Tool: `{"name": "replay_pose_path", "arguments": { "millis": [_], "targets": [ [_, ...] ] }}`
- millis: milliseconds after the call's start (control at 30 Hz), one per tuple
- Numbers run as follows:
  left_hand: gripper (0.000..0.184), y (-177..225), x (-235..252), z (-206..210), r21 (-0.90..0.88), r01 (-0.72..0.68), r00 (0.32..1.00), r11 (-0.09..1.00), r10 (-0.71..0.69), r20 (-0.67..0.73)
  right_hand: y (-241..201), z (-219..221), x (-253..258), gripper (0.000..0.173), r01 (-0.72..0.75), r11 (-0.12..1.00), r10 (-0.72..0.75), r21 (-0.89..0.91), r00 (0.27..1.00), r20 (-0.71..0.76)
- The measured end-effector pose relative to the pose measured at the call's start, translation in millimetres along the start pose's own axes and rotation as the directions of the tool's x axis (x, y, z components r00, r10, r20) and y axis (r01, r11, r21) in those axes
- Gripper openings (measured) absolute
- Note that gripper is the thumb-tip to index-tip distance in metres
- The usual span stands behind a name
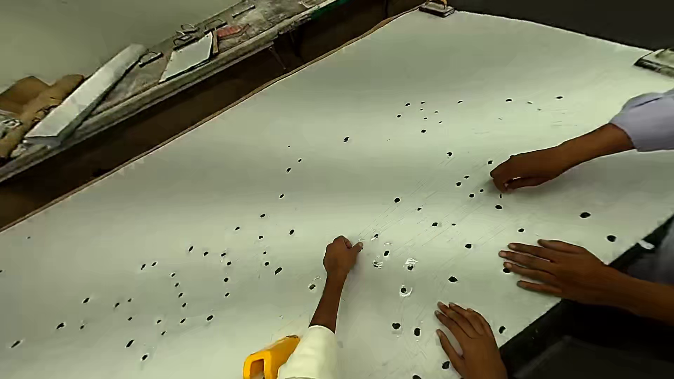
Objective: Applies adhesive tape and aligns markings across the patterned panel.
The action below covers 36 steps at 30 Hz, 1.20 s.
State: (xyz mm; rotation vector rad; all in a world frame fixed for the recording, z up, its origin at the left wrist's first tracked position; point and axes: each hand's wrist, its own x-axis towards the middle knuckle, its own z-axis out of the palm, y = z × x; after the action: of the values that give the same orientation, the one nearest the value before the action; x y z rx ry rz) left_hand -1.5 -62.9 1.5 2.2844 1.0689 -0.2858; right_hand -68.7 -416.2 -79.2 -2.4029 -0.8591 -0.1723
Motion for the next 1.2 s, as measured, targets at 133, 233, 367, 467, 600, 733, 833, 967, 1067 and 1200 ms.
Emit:
{"name": "replay_pose_path", "arguments": {
  "millis": [133,233,367,467,600,733,833,967,1067,1200],
  "targets": [
    [0.05,-19,-31,-5,0.056,0.02,0.999,0.998,-0.023,0.048,3,1,1,0.037,0.008,1.0,-0.008,-0.001,1.0,-0.006],
    [0.042,-50,-97,-4,-0.088,-0.134,0.989,0.987,0.138,0.044,-1,3,2,0.038,-0.014,1.0,0.015,0.026,1.0,-0.025],
    [0.029,-104,-202,-17,-0.293,-0.392,0.915,0.872,0.334,-0.227,-41,3,15,0.037,-0.02,0.994,0.026,0.108,0.998,-0.054],
    [0.023,-154,-264,-40,-0.335,-0.464,0.823,0.82,0.259,-0.506,-102,7,15,0.035,0.022,0.957,-0.038,0.289,0.998,0.051],
    [0.025,-236,-302,-47,-0.354,-0.205,0.823,0.913,-0.035,-0.567,-191,25,-2,0.031,0.052,0.845,-0.26,0.532,0.91,0.324],
    [0.037,-278,-317,-30,-0.543,-0.072,0.941,0.836,-0.124,-0.316,-251,42,-20,0.043,0.184,0.794,-0.486,0.58,0.765,0.423],
    [0.031,-282,-318,-21,-0.633,-0.083,0.964,0.77,-0.1,-0.248,-272,56,-29,0.046,0.289,0.795,-0.539,0.533,0.739,0.404],
    [0.022,-282,-329,-24,-0.627,-0.156,0.935,0.764,-0.092,-0.344,-283,65,-37,0.031,0.408,0.814,-0.545,0.414,0.783,0.301],
    [0.022,-276,-356,-36,-0.624,-0.141,0.952,0.769,-0.066,-0.298,-285,61,-40,0.029,0.412,0.829,-0.527,0.378,0.803,0.279],
    [0.015,-276,-365,-15,-0.755,-0.058,0.97,0.653,-0.144,-0.198,-284,59,-40,0.03,0.393,0.83,-0.515,0.395,0.811,0.277]
  ]
}}
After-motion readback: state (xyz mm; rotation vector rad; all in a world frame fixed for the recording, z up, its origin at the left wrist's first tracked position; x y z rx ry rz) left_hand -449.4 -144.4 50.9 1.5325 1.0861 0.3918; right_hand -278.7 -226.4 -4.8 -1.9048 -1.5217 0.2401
